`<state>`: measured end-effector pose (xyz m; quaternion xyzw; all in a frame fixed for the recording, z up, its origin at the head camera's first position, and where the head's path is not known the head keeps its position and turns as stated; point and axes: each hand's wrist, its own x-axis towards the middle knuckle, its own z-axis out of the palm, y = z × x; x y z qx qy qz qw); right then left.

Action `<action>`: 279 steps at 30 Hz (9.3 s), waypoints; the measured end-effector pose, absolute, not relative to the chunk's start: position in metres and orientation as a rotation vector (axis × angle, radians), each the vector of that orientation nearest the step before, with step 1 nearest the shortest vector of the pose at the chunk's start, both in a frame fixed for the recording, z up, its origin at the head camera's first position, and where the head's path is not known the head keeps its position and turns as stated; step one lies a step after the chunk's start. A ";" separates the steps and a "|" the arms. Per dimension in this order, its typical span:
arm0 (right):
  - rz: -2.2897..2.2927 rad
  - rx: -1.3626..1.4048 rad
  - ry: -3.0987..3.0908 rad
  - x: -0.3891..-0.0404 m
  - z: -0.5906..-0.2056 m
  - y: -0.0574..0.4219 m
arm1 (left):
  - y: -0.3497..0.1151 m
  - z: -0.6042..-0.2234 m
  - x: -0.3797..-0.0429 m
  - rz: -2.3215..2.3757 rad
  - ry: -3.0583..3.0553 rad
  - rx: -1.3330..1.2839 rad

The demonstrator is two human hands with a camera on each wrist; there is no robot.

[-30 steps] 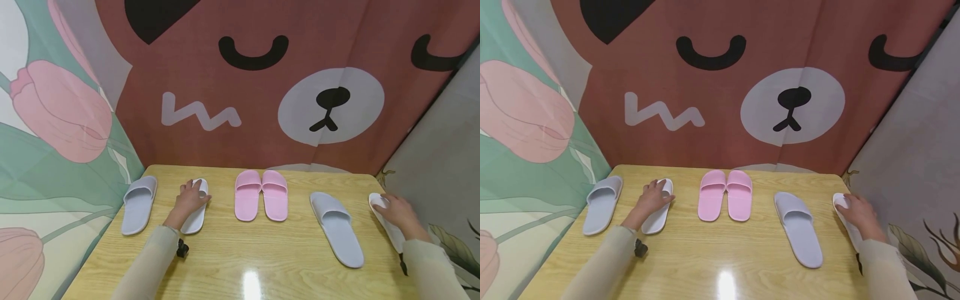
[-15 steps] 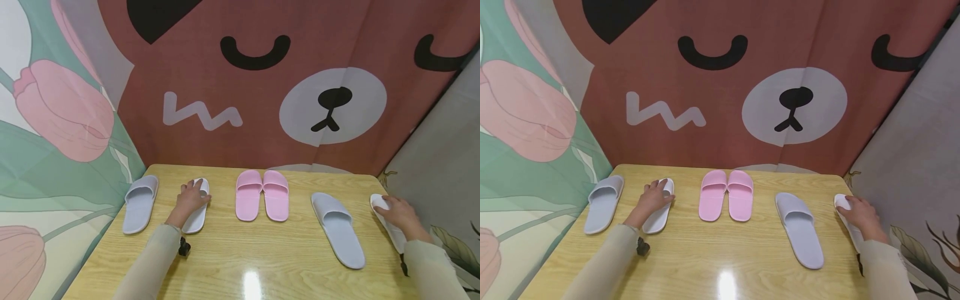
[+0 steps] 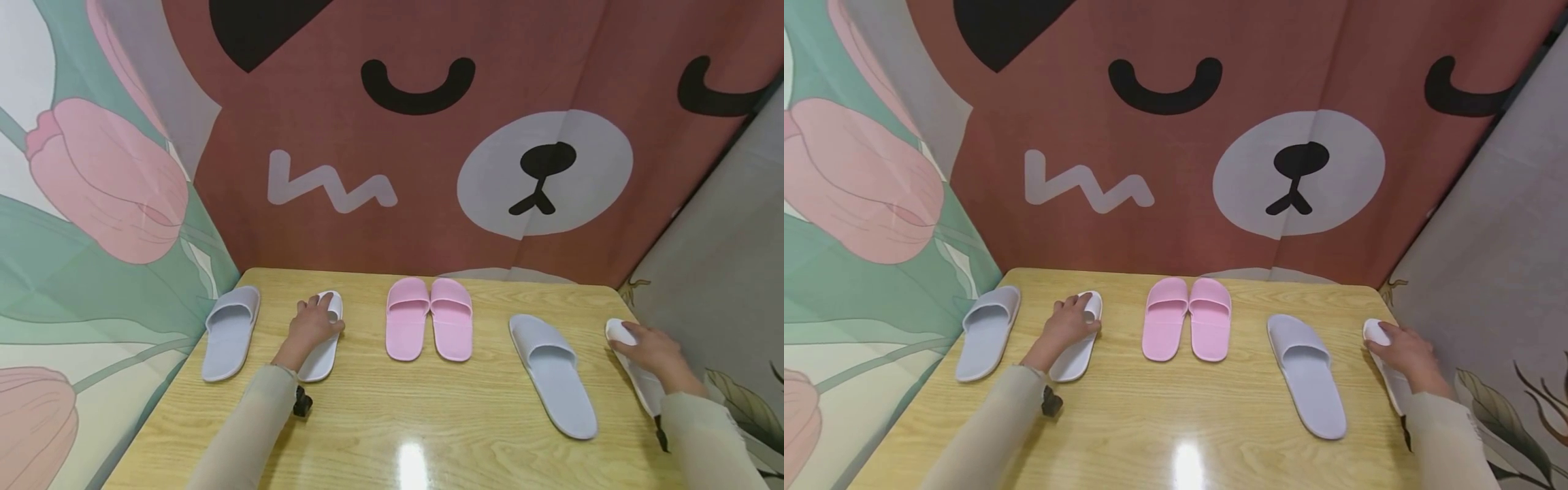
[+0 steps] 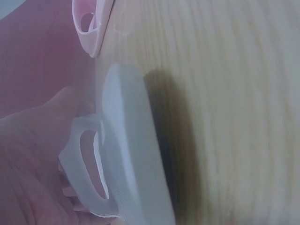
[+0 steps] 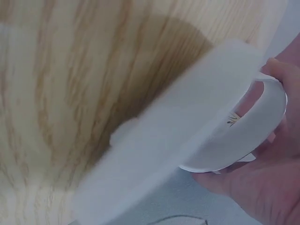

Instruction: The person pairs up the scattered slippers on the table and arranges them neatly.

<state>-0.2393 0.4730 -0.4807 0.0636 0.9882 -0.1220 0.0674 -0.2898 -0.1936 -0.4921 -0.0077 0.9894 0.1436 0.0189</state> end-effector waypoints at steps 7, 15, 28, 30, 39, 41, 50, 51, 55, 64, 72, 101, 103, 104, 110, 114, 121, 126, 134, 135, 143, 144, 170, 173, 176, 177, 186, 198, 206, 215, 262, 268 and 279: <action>-0.379 0.201 2.925 -0.240 -0.478 0.472 | -0.194 -0.492 -0.289 0.453 3.069 -0.008; -0.398 0.160 2.930 -0.238 -0.473 0.474 | -0.191 -0.489 -0.288 0.477 3.090 -0.017; -0.418 0.192 2.945 -0.237 -0.472 0.470 | -0.191 -0.485 -0.286 0.516 3.093 -0.026; -0.406 0.171 2.961 -0.237 -0.473 0.470 | -0.191 -0.484 -0.286 0.516 3.103 -0.024; -0.404 0.158 2.968 -0.240 -0.472 0.467 | -0.193 -0.477 -0.286 0.543 3.074 -0.048; -0.407 0.160 2.969 -0.240 -0.471 0.466 | -0.193 -0.476 -0.287 0.548 3.070 -0.052; -0.394 0.197 2.986 -0.241 -0.460 0.455 | -0.194 -0.476 -0.288 0.573 3.080 -0.035; -0.399 0.204 2.982 -0.241 -0.459 0.454 | -0.194 -0.476 -0.289 0.578 3.080 -0.030; -0.411 0.214 2.982 -0.241 -0.454 0.450 | -0.193 -0.474 -0.290 0.585 3.090 -0.012; -0.455 0.169 3.008 -0.247 -0.448 0.442 | -0.192 -0.469 -0.289 0.595 3.092 -0.015; -0.483 0.182 3.029 -0.252 -0.442 0.429 | -0.192 -0.466 -0.289 0.617 3.091 -0.004; -0.433 0.101 3.077 -0.260 -0.429 0.397 | -0.192 -0.465 -0.294 0.633 3.121 0.012; -0.427 0.085 3.096 -0.261 -0.428 0.392 | -0.191 -0.464 -0.294 0.634 3.118 0.014; -0.427 0.081 3.102 -0.262 -0.428 0.390 | -0.191 -0.464 -0.294 0.632 3.115 0.015; -0.440 0.088 3.120 -0.266 -0.428 0.379 | -0.190 -0.463 -0.294 0.655 3.092 0.011; -0.455 0.091 3.116 -0.267 -0.426 0.372 | -0.190 -0.462 -0.294 0.659 3.090 0.009; -0.486 0.145 3.079 -0.268 -0.420 0.363 | -0.190 -0.462 -0.294 0.650 3.093 0.008; -0.481 0.149 3.081 -0.269 -0.421 0.359 | -0.189 -0.461 -0.294 0.664 3.101 0.013; -0.498 0.142 3.077 -0.272 -0.422 0.354 | -0.189 -0.459 -0.295 0.675 3.126 0.025; -0.503 0.142 3.077 -0.272 -0.422 0.354 | -0.189 -0.459 -0.295 0.678 3.128 0.025; -0.535 0.139 3.063 -0.274 -0.418 0.343 | -0.190 -0.457 -0.298 0.669 3.120 0.030; -0.533 0.140 3.058 -0.275 -0.419 0.342 | -0.190 -0.457 -0.298 0.668 3.117 0.033; -0.602 0.160 3.077 -0.290 -0.422 0.303 | -0.194 -0.459 -0.307 0.678 3.114 0.034; -0.613 0.165 3.082 -0.291 -0.423 0.299 | -0.194 -0.460 -0.307 0.678 3.112 0.032; -0.616 0.153 3.092 -0.292 -0.424 0.295 | -0.194 -0.460 -0.308 0.683 3.106 0.034; -0.616 0.148 3.095 -0.292 -0.424 0.294 | -0.194 -0.460 -0.308 0.684 3.105 0.031; -0.616 0.158 3.095 -0.295 -0.423 0.286 | -0.196 -0.463 -0.311 0.701 3.103 0.028; -0.599 0.142 3.114 -0.298 -0.426 0.275 | -0.198 -0.467 -0.314 0.702 3.086 0.032; -0.608 0.144 3.120 -0.299 -0.428 0.270 | -0.197 -0.467 -0.315 0.697 3.095 0.029; -0.613 0.152 3.125 -0.300 -0.424 0.262 | -0.197 -0.468 -0.316 0.703 3.099 0.031; -0.707 0.122 3.071 -0.313 -0.419 0.201 | -0.192 -0.472 -0.323 0.720 3.081 0.062; -0.712 0.096 3.092 -0.315 -0.419 0.192 | -0.193 -0.472 -0.324 0.726 3.074 0.045; -0.764 0.080 3.104 -0.316 -0.418 0.171 | -0.194 -0.471 -0.321 0.728 3.071 0.044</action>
